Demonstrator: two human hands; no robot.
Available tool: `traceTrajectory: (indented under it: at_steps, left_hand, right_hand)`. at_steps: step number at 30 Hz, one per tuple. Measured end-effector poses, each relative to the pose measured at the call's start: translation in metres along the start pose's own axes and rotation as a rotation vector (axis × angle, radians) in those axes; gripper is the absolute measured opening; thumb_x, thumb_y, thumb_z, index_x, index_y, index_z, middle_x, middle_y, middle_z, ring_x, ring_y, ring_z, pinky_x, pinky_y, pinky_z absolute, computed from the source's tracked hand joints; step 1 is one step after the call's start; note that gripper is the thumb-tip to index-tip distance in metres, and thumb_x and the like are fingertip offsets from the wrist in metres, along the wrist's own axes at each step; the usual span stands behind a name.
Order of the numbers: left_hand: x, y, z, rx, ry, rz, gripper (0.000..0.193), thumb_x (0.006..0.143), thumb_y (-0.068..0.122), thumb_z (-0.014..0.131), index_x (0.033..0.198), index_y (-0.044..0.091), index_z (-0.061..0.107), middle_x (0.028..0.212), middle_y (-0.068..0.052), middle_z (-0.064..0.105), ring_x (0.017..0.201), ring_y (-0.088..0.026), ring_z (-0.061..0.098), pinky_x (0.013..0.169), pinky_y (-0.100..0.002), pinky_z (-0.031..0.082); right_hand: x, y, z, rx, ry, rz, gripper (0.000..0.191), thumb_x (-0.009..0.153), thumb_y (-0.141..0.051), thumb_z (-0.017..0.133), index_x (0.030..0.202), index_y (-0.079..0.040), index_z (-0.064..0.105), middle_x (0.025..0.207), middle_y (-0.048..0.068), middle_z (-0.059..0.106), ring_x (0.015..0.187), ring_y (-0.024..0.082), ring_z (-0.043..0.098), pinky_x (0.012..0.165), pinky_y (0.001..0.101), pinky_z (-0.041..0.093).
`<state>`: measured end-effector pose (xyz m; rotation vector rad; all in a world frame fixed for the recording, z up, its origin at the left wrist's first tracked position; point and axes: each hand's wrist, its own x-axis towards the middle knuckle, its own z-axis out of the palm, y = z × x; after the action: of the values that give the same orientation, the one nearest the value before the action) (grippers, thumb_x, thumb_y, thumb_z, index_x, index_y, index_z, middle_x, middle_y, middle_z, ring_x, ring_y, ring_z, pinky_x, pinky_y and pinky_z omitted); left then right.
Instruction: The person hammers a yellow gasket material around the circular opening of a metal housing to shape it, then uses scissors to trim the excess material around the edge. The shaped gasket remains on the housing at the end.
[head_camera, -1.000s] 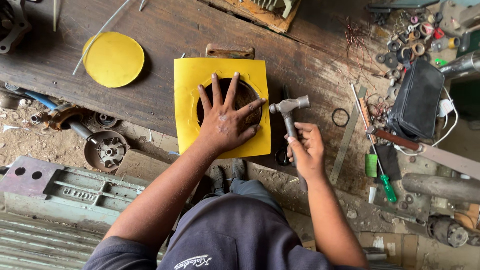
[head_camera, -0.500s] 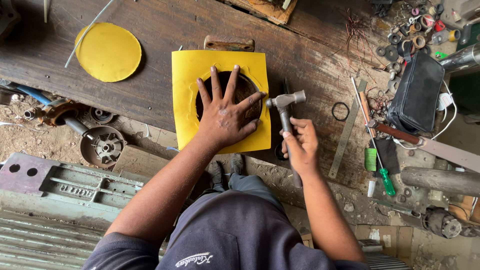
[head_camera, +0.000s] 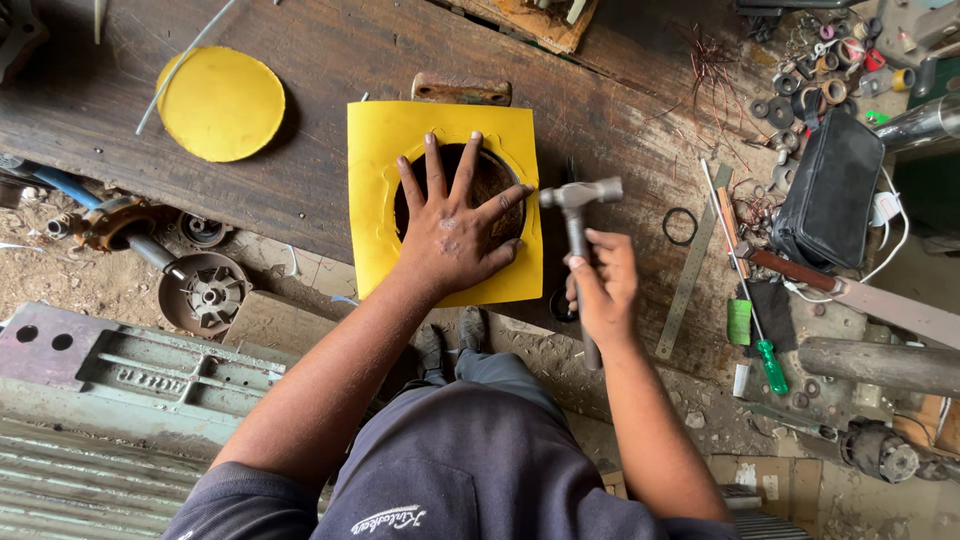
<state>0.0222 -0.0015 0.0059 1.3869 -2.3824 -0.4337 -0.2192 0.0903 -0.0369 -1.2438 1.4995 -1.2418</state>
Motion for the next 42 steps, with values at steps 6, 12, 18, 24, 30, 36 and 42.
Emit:
traceTrajectory:
  at_steps: [6, 12, 18, 24, 30, 36, 42]
  left_hand:
    - [0.0, 0.0, 0.002, 0.001, 0.016, 0.007, 0.072, 0.078, 0.063, 0.072, 0.145, 0.045, 0.055, 0.167, -0.022, 0.013, 0.147, -0.065, 0.003, 0.108, -0.085, 0.0]
    - [0.0, -0.001, 0.001, 0.017, -0.015, -0.007, 0.073, 0.076, 0.062, 0.072, 0.146, 0.046, 0.054, 0.168, -0.021, 0.013, 0.147, -0.064, 0.003, 0.108, -0.085, 0.0]
    - [0.0, -0.001, -0.001, 0.012, 0.001, 0.004, 0.073, 0.077, 0.061, 0.073, 0.146, 0.046, 0.054, 0.168, -0.021, 0.013, 0.147, -0.064, 0.003, 0.11, -0.085, 0.0]
    - [-0.001, -0.002, -0.002, -0.009, -0.017, -0.013, 0.073, 0.077, 0.061, 0.073, 0.145, 0.047, 0.054, 0.169, -0.02, 0.012, 0.149, -0.063, 0.002, 0.11, -0.084, -0.001]
    - [0.0, 0.0, -0.002, 0.009, -0.013, -0.005, 0.074, 0.077, 0.061, 0.074, 0.147, 0.048, 0.053, 0.168, -0.02, 0.012, 0.148, -0.063, 0.001, 0.11, -0.084, -0.002]
    - [0.002, 0.001, -0.003, -0.002, -0.011, -0.009, 0.075, 0.076, 0.061, 0.075, 0.147, 0.047, 0.053, 0.169, -0.02, 0.011, 0.149, -0.063, 0.0, 0.111, -0.084, -0.002]
    - [0.002, 0.003, -0.003, -0.018, -0.023, -0.019, 0.076, 0.075, 0.061, 0.076, 0.146, 0.047, 0.054, 0.169, -0.019, 0.01, 0.149, -0.062, -0.001, 0.111, -0.084, -0.003]
  right_hand:
    - [0.002, 0.0, 0.003, -0.077, -0.02, 0.037, 0.036, 0.098, -0.002, 0.061, 0.131, -0.006, 0.048, 0.099, 0.014, 0.069, 0.057, 0.009, 0.058, 0.043, 0.0225, 0.046]
    - [0.003, 0.002, 0.006, 0.02, -0.019, 0.086, 0.035, 0.098, -0.004, 0.06, 0.13, -0.005, 0.048, 0.097, 0.014, 0.067, 0.054, 0.009, 0.057, 0.041, 0.0231, 0.045]
    - [-0.005, 0.005, 0.007, 0.059, -0.022, 0.042, 0.034, 0.101, -0.001, 0.059, 0.133, -0.004, 0.048, 0.101, 0.014, 0.066, 0.059, 0.009, 0.058, 0.046, 0.0227, 0.045]
    - [-0.025, -0.006, -0.018, 0.096, -0.044, -0.019, 0.037, 0.098, 0.0, 0.059, 0.133, -0.004, 0.047, 0.102, 0.015, 0.065, 0.06, 0.01, 0.059, 0.044, 0.0235, 0.047]
    - [-0.026, -0.014, -0.032, -0.037, -0.155, 0.098, 0.038, 0.099, 0.0, 0.06, 0.135, -0.003, 0.05, 0.108, 0.014, 0.065, 0.067, 0.008, 0.057, 0.051, 0.0217, 0.045]
    - [-0.009, -0.029, -0.053, -0.134, -0.204, 0.097, 0.035, 0.097, 0.0, 0.06, 0.131, -0.003, 0.051, 0.099, 0.008, 0.066, 0.065, 0.006, 0.058, 0.05, 0.0206, 0.045]
    - [-0.003, -0.038, -0.053, -0.089, -0.245, 0.076, 0.036, 0.098, 0.001, 0.061, 0.132, -0.004, 0.051, 0.097, 0.008, 0.063, 0.066, 0.005, 0.056, 0.052, 0.0201, 0.044]
